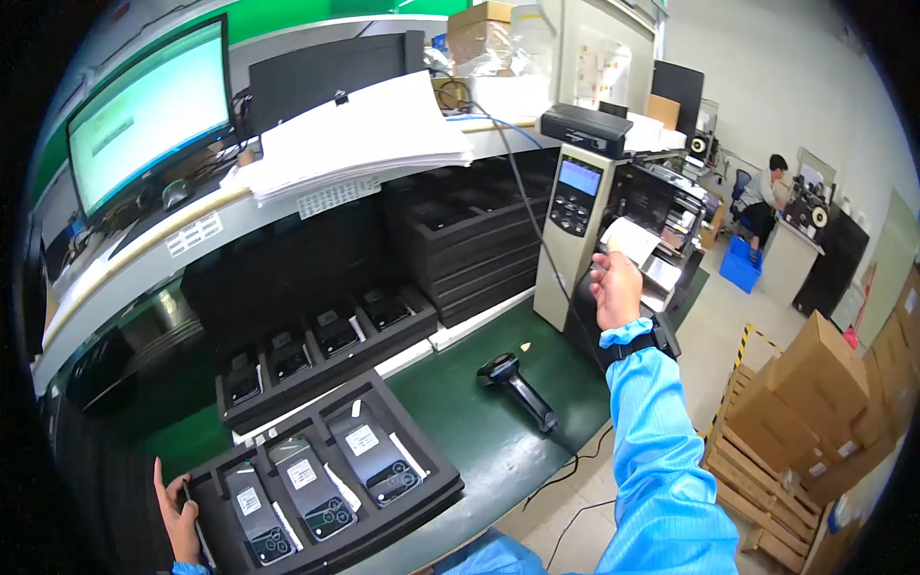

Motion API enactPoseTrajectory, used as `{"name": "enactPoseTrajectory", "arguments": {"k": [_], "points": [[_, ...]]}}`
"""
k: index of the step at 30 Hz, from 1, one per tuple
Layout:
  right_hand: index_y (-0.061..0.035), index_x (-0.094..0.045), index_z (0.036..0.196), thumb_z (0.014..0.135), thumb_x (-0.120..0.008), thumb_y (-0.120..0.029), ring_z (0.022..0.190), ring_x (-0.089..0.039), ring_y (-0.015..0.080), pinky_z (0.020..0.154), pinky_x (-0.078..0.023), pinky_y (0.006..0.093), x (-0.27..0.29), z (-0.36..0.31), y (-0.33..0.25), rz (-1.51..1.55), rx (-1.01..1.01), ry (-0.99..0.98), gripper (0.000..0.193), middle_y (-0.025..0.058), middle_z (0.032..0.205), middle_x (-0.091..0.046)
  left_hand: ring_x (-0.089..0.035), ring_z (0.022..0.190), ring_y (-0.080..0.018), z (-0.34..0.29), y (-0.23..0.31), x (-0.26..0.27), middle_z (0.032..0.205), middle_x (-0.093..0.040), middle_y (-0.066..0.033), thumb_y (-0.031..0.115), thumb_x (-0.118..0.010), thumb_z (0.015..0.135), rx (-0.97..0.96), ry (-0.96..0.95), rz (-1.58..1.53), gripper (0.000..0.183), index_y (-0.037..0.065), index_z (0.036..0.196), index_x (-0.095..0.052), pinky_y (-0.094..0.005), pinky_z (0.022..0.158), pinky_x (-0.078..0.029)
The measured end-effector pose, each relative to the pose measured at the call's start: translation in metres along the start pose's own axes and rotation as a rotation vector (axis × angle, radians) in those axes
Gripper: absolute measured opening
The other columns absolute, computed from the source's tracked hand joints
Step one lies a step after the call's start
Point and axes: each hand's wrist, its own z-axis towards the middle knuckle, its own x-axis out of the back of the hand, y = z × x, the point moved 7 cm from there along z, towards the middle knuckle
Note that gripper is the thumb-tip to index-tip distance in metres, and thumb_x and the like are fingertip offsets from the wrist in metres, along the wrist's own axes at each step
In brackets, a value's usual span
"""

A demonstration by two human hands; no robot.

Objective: Scanning barcodes on the back of mobile phones and organizing them into protective foam trays on a factory production line.

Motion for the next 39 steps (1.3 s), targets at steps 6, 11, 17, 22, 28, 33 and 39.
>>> {"name": "enactPoseTrajectory", "arguments": {"k": [6, 11, 17, 22, 28, 33, 39], "points": [[-0.0083, -0.074, 0.104, 0.093, -0.073, -0.037, 0.055, -0.05, 0.005, 0.044, -0.035, 0.0215, 0.003, 0.034, -0.006, -0.316, 0.199, 0.091, 0.03, -0.0004, 0.078, -0.064, -0.056, 0.121, -0.0262, -0.001, -0.011, 0.003, 0.122, -0.065, -0.016, 0.002, -0.056, 0.069, -0.005, -0.038, -0.047, 0.094, 0.005, 0.159, -0.028, -0.0366, 0.113, -0.035], [-0.0002, -0.066, 0.068, 0.095, -0.067, -0.037, 0.049, -0.049, 0.0168, 0.047, -0.039, 0.0374, 0.021, 0.085, -0.038, -0.548, 0.574, 0.155, 0.045, 0.0062, 0.056, -0.057, -0.056, 0.122, -0.026, 0.0, -0.008, 0.005, 0.12, -0.066, -0.0139, 0.003, -0.06, 0.07, 0.01, -0.032, -0.006, 0.092, 0.004, 0.157, -0.031, -0.038, 0.115, -0.035], [-0.0034, -0.069, 0.076, 0.094, -0.057, -0.022, 0.058, -0.058, 0.0297, 0.053, -0.041, 0.0462, 0.053, 0.016, 0.016, -1.165, 0.602, 0.22, 0.029, 0.016, 0.066, -0.062, -0.056, 0.125, -0.0261, 0.001, -0.013, 0.007, 0.121, -0.066, -0.0139, 0.006, -0.064, 0.072, -0.004, -0.049, 0.026, 0.085, 0.005, 0.153, -0.036, -0.0387, 0.115, -0.035], [-0.0035, -0.072, 0.09, 0.096, -0.068, -0.023, 0.044, -0.04, 0.0032, 0.04, -0.03, 0.0213, -0.034, -0.132, 0.079, -0.382, 0.068, -0.214, 0.021, -0.0056, 0.054, -0.044, -0.056, 0.123, -0.0262, -0.001, -0.019, 0.009, 0.124, -0.064, -0.0135, 0.01, -0.068, 0.074, 0.007, -0.04, 0.03, 0.08, 0.006, 0.149, -0.042, -0.0387, 0.111, -0.039], [-0.0053, -0.077, 0.101, 0.1, -0.065, -0.023, 0.051, -0.047, 0.0022, 0.047, -0.037, 0.0215, -0.205, -0.316, 0.096, -0.632, -0.03, -1.216, 0.021, -0.004, 0.063, -0.057, -0.056, 0.118, -0.0238, -0.001, -0.026, 0.008, 0.125, -0.062, -0.0148, 0.013, -0.07, 0.076, 0.045, -0.054, -0.002, 0.073, 0.006, 0.145, -0.046, -0.0354, 0.103, -0.043], [-0.0009, -0.073, 0.104, 0.102, -0.059, -0.029, 0.063, -0.056, 0.0095, 0.06, -0.048, 0.0288, -0.272, -0.481, 0.124, -0.641, -0.221, -2.064, 0.031, 0.0015, 0.069, -0.061, -0.057, 0.116, -0.0236, -0.001, -0.019, 0.01, 0.122, -0.062, -0.0155, 0.01, -0.069, 0.076, -0.03, -0.026, 0.017, 0.07, 0.005, 0.142, -0.048, -0.0344, 0.101, -0.044], [0.0018, -0.066, 0.09, 0.1, -0.05, -0.023, 0.063, -0.063, 0.0182, 0.064, -0.051, 0.0357, -0.293, -0.602, 0.156, -0.679, -0.266, -2.327, 0.032, 0.0083, 0.068, -0.064, -0.059, 0.114, -0.0277, 0.001, -0.021, 0.008, 0.118, -0.062, -0.0164, 0.004, -0.064, 0.074, -0.007, -0.014, 0.023, 0.066, 0.006, 0.138, -0.05, -0.0372, 0.103, -0.045]]}}
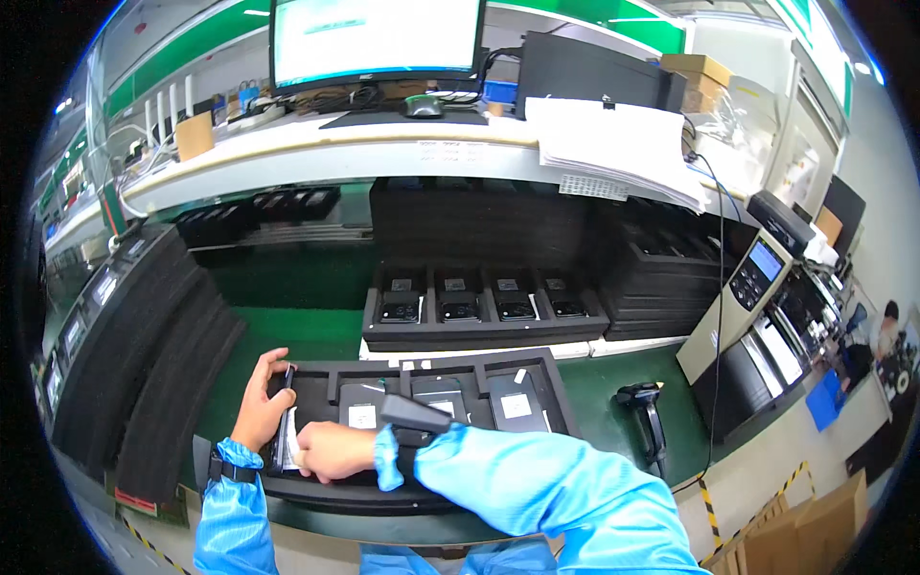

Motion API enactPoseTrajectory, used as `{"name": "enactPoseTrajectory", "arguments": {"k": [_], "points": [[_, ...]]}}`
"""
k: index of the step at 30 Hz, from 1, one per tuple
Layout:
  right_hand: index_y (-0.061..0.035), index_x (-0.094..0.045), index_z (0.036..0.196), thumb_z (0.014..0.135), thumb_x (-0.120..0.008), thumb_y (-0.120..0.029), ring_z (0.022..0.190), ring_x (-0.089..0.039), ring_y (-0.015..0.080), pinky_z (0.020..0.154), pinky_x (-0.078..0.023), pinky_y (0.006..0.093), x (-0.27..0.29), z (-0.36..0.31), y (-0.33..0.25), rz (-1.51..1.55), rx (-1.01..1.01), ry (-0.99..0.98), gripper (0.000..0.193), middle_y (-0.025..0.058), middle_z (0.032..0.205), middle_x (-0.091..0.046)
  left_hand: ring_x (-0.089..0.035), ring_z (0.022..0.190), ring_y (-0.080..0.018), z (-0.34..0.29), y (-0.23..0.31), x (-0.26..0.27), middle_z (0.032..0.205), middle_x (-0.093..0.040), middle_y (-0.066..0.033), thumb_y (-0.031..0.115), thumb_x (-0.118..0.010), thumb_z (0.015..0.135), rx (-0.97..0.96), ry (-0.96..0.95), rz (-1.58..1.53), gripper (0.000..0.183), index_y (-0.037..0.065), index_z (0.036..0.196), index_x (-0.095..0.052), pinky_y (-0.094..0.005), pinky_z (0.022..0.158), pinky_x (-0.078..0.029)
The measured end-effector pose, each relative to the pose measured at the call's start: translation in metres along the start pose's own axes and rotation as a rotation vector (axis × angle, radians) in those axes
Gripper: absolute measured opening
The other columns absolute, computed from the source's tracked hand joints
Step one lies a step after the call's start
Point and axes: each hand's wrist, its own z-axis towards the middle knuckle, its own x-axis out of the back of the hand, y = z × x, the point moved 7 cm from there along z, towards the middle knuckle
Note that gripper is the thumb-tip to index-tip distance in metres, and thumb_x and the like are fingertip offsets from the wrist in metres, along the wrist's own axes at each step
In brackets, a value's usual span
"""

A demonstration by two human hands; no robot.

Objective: Scanning barcodes on the back of mobile phones and organizing them into protective foam trays on a factory production line.

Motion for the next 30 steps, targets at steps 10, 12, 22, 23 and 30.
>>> {"name": "enactPoseTrajectory", "arguments": {"k": [10, 12, 22, 23, 30], "points": [[-0.0024, -0.068, 0.084, 0.086, -0.052, -0.015, 0.044, -0.053, 0.0166, 0.041, -0.042, 0.0342, -0.005, 0.023, 0.01, 0.09, -0.105, -0.026, 0.021, 0.0078, 0.062, -0.065, -0.056, 0.117, -0.0275, 0.0, -0.001, -0.002, 0.12, -0.06, -0.0162, 0.004, -0.06, 0.076, -0.026, -0.039, 0.042, 0.063, 0.002, 0.138, -0.05, -0.0371, 0.105, -0.042], [0.0022, -0.067, 0.08, 0.084, -0.056, -0.016, 0.044, -0.056, 0.0192, 0.042, -0.046, 0.0371, -0.003, 0.018, 0.008, 0.04, -0.066, 0.048, 0.021, 0.01, 0.061, -0.066, -0.055, 0.116, -0.0265, 0.001, -0.001, -0.003, 0.12, -0.059, -0.0157, 0.003, -0.058, 0.076, -0.049, -0.043, 0.075, 0.062, 0.002, 0.138, -0.05, -0.0362, 0.106, -0.041], [-0.0026, -0.067, 0.093, 0.086, -0.066, -0.03, 0.085, -0.071, 0.0366, 0.075, -0.054, 0.0484, 0.09, -0.222, 0.058, 0.033, 0.204, 0.983, 0.028, 0.018, 0.086, -0.073, -0.051, 0.125, -0.0426, -0.005, 0.038, -0.036, 0.135, -0.056, -0.0257, 0.015, -0.073, 0.084, -0.356, -0.234, 0.833, 0.064, -0.001, 0.141, -0.049, -0.0466, 0.111, -0.038], [-0.0035, -0.068, 0.094, 0.087, -0.066, -0.03, 0.084, -0.07, 0.0367, 0.075, -0.054, 0.0474, 0.095, -0.259, 0.076, 0.033, 0.144, 1.177, 0.028, 0.0171, 0.084, -0.072, -0.049, 0.124, -0.0458, -0.005, 0.04, -0.037, 0.134, -0.055, -0.0271, 0.019, -0.076, 0.082, -0.342, -0.23, 0.807, 0.062, -0.002, 0.136, -0.053, -0.0494, 0.111, -0.037], [-0.0062, -0.054, 0.136, 0.093, -0.066, -0.042, 0.12, -0.051, 0.0385, 0.101, -0.043, 0.0488, 0.039, -0.351, 0.173, 0.079, -0.259, 1.492, 0.057, 0.0211, 0.126, -0.056, -0.054, 0.122, -0.0381, 0.008, 0.024, -0.03, 0.133, -0.057, -0.0253, 0.015, -0.07, 0.092, -0.271, -0.195, 0.726, 0.048, -0.004, 0.134, -0.055, -0.0432, 0.107, -0.042]]}}
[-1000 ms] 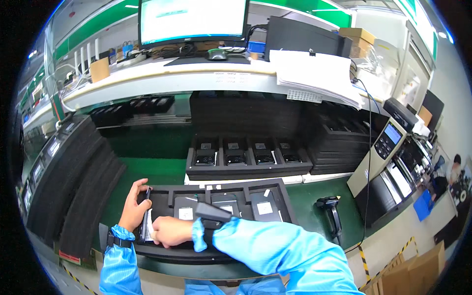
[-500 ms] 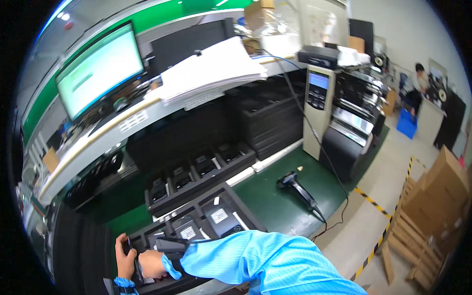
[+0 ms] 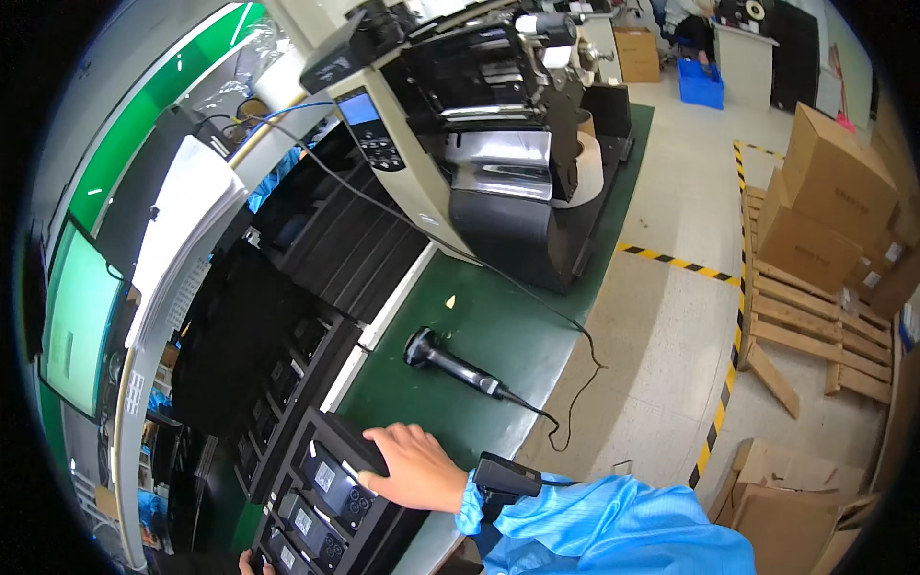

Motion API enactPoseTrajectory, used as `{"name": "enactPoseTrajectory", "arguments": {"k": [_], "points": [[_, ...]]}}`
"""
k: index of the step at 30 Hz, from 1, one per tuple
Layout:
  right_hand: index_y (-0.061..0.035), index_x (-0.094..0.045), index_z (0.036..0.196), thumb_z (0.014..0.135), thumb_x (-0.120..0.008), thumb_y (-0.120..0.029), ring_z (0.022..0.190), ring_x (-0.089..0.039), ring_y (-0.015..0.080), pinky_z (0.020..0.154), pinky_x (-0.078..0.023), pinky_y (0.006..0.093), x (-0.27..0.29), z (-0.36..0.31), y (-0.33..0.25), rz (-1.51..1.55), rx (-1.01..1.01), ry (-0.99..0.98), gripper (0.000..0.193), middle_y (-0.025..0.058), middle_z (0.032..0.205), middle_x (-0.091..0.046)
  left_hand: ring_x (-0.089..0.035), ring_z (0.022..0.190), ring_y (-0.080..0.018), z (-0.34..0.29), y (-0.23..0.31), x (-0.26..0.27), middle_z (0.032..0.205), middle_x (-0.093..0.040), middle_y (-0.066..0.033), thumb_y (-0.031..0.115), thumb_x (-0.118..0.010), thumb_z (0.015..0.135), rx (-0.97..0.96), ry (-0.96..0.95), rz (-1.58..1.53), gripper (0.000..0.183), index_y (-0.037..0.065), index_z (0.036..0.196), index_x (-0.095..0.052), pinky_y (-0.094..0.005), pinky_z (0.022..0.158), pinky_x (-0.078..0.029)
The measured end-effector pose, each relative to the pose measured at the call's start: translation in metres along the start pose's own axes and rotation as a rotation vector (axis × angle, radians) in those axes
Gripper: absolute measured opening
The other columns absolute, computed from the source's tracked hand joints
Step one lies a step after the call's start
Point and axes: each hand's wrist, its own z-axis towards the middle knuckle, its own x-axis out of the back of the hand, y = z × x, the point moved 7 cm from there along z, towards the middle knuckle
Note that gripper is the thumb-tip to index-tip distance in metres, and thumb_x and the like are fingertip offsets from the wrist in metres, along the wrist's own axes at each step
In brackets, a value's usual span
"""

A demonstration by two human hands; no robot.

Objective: Scanning barcodes on the back of mobile phones and organizing them into protective foam trays on a factory production line.

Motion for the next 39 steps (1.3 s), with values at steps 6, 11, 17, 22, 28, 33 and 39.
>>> {"name": "enactPoseTrajectory", "arguments": {"k": [6, 11, 17, 22, 28, 33, 39], "points": [[0.0012, -0.047, 0.146, 0.101, -0.057, -0.042, 0.126, -0.051, 0.0449, 0.11, -0.04, 0.0472, -0.029, -0.014, 0.02, 0.187, -0.007, -0.124, 0.062, 0.0266, 0.138, -0.052, -0.054, 0.122, -0.0329, -0.024, -0.052, 0.016, 0.139, -0.055, -0.0195, 0.027, -0.056, 0.102, 0.388, 0.198, -0.436, 0.05, 0.0, 0.144, -0.049, -0.0417, 0.105, -0.043], [0.0084, -0.052, 0.138, 0.101, -0.057, -0.042, 0.126, -0.051, 0.0465, 0.109, -0.04, 0.0492, -0.016, -0.018, 0.003, 0.087, 0.138, -0.033, 0.063, 0.0303, 0.139, -0.052, -0.043, 0.139, -0.0311, -0.111, -0.045, 0.012, 0.149, -0.048, -0.0161, 0.044, -0.045, 0.105, 0.771, 0.077, -0.798, 0.057, 0.013, 0.153, -0.043, -0.0423, 0.113, -0.04], [0.0129, -0.05, 0.137, 0.092, -0.069, -0.028, 0.13, -0.05, 0.0452, 0.113, -0.038, 0.0469, -0.009, -0.021, -0.031, 0.097, 0.068, -0.087, 0.064, 0.0314, 0.134, -0.057, -0.054, 0.132, -0.0278, -0.138, -0.009, 0.009, 0.15, -0.049, -0.0147, 0.043, -0.043, 0.108, 0.652, 0.159, -1.304, 0.061, 0.015, 0.16, -0.028, -0.0469, 0.113, -0.041], [0.0099, -0.051, 0.14, 0.09, -0.072, -0.015, 0.103, -0.066, 0.0227, 0.092, -0.052, 0.0329, -0.002, -0.007, -0.053, 0.501, -0.065, -0.117, 0.059, 0.0199, 0.115, -0.069, -0.063, 0.108, -0.0165, -0.128, -0.001, 0.043, 0.122, -0.062, -0.0082, 0.038, -0.047, 0.107, 0.778, 0.306, -1.075, 0.05, 0.008, 0.146, -0.043, -0.0325, 0.095, -0.05], [0.0025, -0.052, 0.136, 0.095, -0.064, -0.013, 0.104, -0.062, 0.0145, 0.092, -0.049, 0.0282, 0.018, 0.056, -0.055, 0.751, 0.045, 0.001, 0.045, 0.0109, 0.115, -0.067, -0.059, 0.099, -0.0121, -0.062, 0.011, 0.034, 0.109, -0.06, -0.0041, 0.02, -0.054, 0.101, 0.65, 0.489, -1.098, 0.027, 0.005, 0.125, -0.056, -0.0287, 0.089, -0.048], [-0.0041, -0.054, 0.134, 0.101, -0.058, -0.014, 0.106, -0.055, 0.0134, 0.095, -0.044, 0.0282, 0.001, 0.159, -0.007, 0.865, 0.114, 0.211, 0.035, 0.0057, 0.119, -0.061, -0.053, 0.107, -0.0153, 0.047, 0.011, -0.03, 0.113, -0.058, -0.0068, 0.018, -0.062, 0.097, 0.479, 0.555, -1.177, 0.034, 0.003, 0.126, -0.055, -0.0312, 0.096, -0.042], [-0.0044, -0.045, 0.142, 0.098, -0.066, -0.027, 0.114, -0.056, 0.0246, 0.104, -0.043, 0.0361, -0.001, 0.22, 0.043, 0.247, 0.003, 0.383, 0.054, 0.0182, 0.128, -0.057, -0.054, 0.108, -0.0175, 0.124, 0.018, -0.087, 0.117, -0.059, -0.0109, 0.013, -0.066, 0.092, 0.542, 0.476, -1.166, 0.039, 0.004, 0.127, -0.051, -0.0326, 0.097, -0.042]]}}
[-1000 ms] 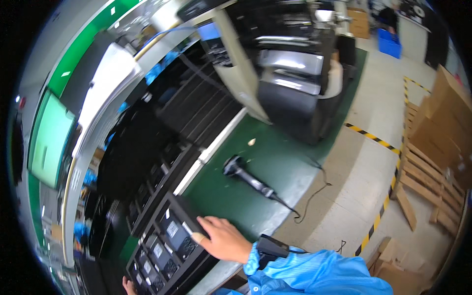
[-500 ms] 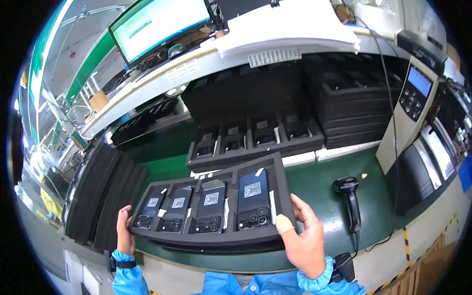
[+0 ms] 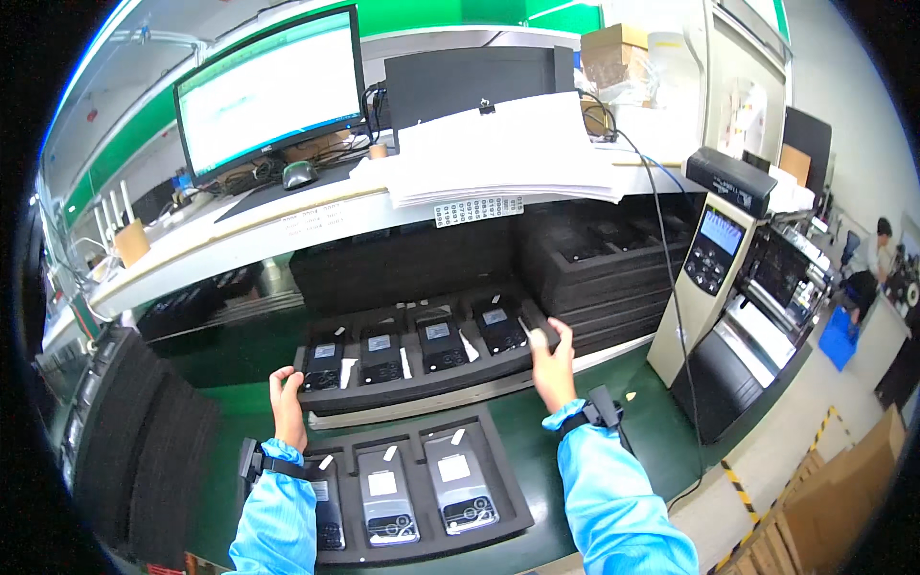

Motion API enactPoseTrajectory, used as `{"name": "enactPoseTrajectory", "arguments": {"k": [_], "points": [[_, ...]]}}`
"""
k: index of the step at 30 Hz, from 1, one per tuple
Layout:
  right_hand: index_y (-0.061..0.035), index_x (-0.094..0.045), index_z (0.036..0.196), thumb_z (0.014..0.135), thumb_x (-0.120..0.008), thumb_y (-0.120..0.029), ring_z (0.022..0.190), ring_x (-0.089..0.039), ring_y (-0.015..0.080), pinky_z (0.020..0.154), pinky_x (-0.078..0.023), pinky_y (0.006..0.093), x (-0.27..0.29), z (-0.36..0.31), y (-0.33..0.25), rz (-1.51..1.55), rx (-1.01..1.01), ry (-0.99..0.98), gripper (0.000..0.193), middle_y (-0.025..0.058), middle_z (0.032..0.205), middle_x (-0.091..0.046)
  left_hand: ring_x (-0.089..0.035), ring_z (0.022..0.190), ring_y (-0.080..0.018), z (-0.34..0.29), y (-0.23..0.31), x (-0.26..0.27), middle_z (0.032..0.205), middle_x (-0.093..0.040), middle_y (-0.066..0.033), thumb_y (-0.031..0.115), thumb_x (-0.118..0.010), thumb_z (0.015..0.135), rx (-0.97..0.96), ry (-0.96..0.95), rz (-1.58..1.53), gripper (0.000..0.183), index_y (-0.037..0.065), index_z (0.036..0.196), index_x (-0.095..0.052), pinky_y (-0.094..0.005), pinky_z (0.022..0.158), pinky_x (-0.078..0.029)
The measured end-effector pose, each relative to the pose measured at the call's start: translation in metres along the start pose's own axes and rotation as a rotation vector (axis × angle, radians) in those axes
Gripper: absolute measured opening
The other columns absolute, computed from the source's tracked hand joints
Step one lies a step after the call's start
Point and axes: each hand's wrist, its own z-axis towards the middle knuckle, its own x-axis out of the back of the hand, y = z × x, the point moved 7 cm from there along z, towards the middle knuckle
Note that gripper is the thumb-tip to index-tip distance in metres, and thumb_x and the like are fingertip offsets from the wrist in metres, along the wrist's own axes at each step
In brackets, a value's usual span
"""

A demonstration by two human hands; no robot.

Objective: Scanning barcodes on the back of mobile phones and organizing them into protective foam trays on a factory production line.

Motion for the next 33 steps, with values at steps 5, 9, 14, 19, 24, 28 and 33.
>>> {"name": "enactPoseTrajectory", "arguments": {"k": [5, 9, 14, 19, 24, 28, 33], "points": [[-0.0046, -0.032, 0.152, 0.084, -0.083, -0.02, 0.126, -0.053, 0.0273, 0.106, -0.044, 0.0408, 0.008, -0.019, 0.012, 0.145, 0.049, -0.275, 0.086, 0.0206, 0.139, -0.049, -0.058, 0.113, -0.0201, -0.015, -0.002, 0.004, 0.128, -0.058, -0.0135, 0.011, -0.072, 0.085, 0.008, -0.305, 0.185, 0.065, 0.008, 0.142, -0.041, -0.0325, 0.098, -0.048], [-0.006, -0.034, 0.153, 0.079, -0.086, -0.013, 0.123, -0.056, 0.0262, 0.101, -0.051, 0.0376, 0.01, -0.017, 0.008, 0.064, 0.11, -0.289, 0.091, 0.0183, 0.143, -0.046, -0.068, 0.103, -0.0254, -0.027, 0.012, 0.003, 0.117, -0.069, -0.0174, 0.009, -0.079, 0.077, -0.207, -0.35, 0.49, 0.081, 0.009, 0.147, -0.038, -0.0371, 0.09, -0.054], [-0.006, -0.043, 0.149, 0.08, -0.086, -0.017, 0.106, -0.064, 0.0264, 0.085, -0.054, 0.0349, -0.001, -0.008, 0.009, -0.269, 0.196, 0.039, 0.082, 0.0174, 0.134, -0.051, -0.071, 0.097, -0.0406, -0.02, 0.014, -0.001, 0.107, -0.073, -0.0236, 0.022, -0.086, 0.071, -0.242, -0.073, 0.714, 0.079, 0.013, 0.141, -0.049, -0.0457, 0.087, -0.055], [-0.0056, -0.041, 0.151, 0.083, -0.083, -0.023, 0.106, -0.064, 0.0312, 0.09, -0.053, 0.0394, -0.013, -0.022, -0.002, -0.468, 0.428, 0.175, 0.081, 0.0224, 0.136, -0.05, -0.069, 0.102, -0.0434, -0.016, 0.009, -0.001, 0.109, -0.072, -0.0246, 0.022, -0.084, 0.074, -0.243, -0.07, 0.707, 0.082, 0.014, 0.146, -0.045, -0.047, 0.091, -0.055], [0.0014, -0.049, 0.142, 0.084, -0.076, -0.016, 0.122, -0.052, 0.037, 0.106, -0.042, 0.0441, 0.024, -0.047, -0.027, -0.441, 0.348, 0.025, 0.066, 0.024, 0.133, -0.053, -0.061, 0.116, -0.0452, -0.02, 0.008, 0.0, 0.125, -0.063, -0.0286, 0.014, -0.074, 0.081, -0.262, -0.14, 0.663, 0.079, 0.005, 0.15, -0.037, -0.0477, 0.101, -0.049], [-0.0018, -0.051, 0.139, 0.076, -0.08, -0.017, 0.126, -0.047, 0.0417, 0.11, -0.035, 0.0511, 0.114, -0.097, -0.048, -0.823, 0.471, 0.28, 0.072, 0.0214, 0.13, -0.055, -0.044, 0.133, -0.0439, -0.044, 0.046, -0.012, 0.146, -0.043, -0.0244, 0.012, -0.073, 0.077, -0.672, -0.03, 0.846, 0.075, 0.005, 0.145, -0.043, -0.0493, 0.111, -0.039], [-0.0015, -0.043, 0.145, 0.076, -0.087, -0.03, 0.106, -0.067, 0.0421, 0.094, -0.052, 0.0434, 0.142, -0.093, -0.01, -0.748, -0.004, -0.127, 0.087, 0.0259, 0.115, -0.069, -0.054, 0.125, -0.0382, -0.111, 0.077, -0.086, 0.133, -0.058, -0.0189, 0.014, -0.074, 0.073, -1.081, -0.43, 0.708, 0.059, 0.004, 0.13, -0.058, -0.0472, 0.106, -0.043]]}}
